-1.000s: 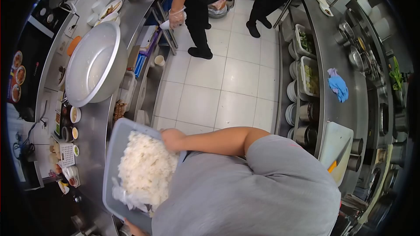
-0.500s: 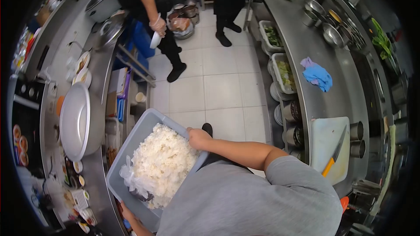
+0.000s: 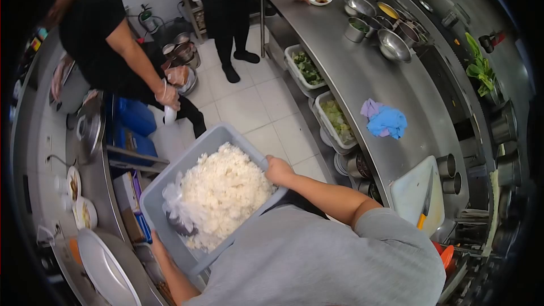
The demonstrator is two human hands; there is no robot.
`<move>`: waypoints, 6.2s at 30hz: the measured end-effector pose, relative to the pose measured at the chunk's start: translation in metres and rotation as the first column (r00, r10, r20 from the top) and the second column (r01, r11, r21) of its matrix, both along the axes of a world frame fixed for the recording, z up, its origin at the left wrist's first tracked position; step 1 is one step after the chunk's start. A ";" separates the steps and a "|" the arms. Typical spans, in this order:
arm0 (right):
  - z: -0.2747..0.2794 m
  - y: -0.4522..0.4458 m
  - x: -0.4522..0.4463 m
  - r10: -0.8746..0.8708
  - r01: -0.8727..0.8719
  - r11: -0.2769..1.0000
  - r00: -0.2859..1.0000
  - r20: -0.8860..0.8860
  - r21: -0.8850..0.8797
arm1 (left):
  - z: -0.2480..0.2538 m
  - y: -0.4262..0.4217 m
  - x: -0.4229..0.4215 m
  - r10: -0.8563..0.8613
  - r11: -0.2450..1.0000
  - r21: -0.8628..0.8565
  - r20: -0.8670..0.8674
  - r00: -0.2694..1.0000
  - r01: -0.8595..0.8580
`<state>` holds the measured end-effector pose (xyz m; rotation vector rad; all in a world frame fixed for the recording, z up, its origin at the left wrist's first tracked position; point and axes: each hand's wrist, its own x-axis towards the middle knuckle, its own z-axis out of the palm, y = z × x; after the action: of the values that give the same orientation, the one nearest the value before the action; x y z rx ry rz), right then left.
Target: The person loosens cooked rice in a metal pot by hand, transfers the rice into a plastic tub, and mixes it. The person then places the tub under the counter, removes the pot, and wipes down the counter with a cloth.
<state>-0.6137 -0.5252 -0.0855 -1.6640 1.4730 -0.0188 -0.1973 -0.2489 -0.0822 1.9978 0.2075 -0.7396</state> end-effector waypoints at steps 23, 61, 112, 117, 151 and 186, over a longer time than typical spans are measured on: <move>-0.097 -0.436 -0.117 -0.582 0.627 0.772 0.764 0.276 -0.106 | 0.043 -0.683 -0.024 -0.441 0.885 -0.108 0.119 0.889 0.454; -0.112 -0.641 0.018 -0.332 0.322 0.940 0.940 0.081 0.114 | -0.269 -1.075 -0.171 -0.706 0.695 -0.023 -0.214 0.675 0.719; 0.097 0.073 0.259 0.445 -0.594 -0.747 -0.781 0.438 -0.300 | 0.350 -0.205 -0.454 0.260 0.944 -0.305 0.923 -0.283 -0.126; 0.104 0.140 0.371 0.516 -0.517 -0.573 -0.831 0.210 -0.637 | 0.352 -0.177 -0.410 0.102 0.983 -0.133 0.969 -0.225 -0.125; 0.057 0.587 0.263 -0.016 -0.080 -0.816 -0.987 0.161 -0.572 | 0.027 0.360 -0.400 0.814 -0.513 -0.599 -0.114 -0.569 -0.614; 0.088 0.025 0.815 0.981 -0.927 0.141 0.083 0.177 -0.348 | -0.123 0.233 -0.062 0.948 -0.085 0.041 -0.303 -0.093 -0.996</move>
<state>0.2014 -0.4999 0.0021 -2.3092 -0.2156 0.2937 -0.2591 -0.0159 -0.2053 0.9218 1.5710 0.0980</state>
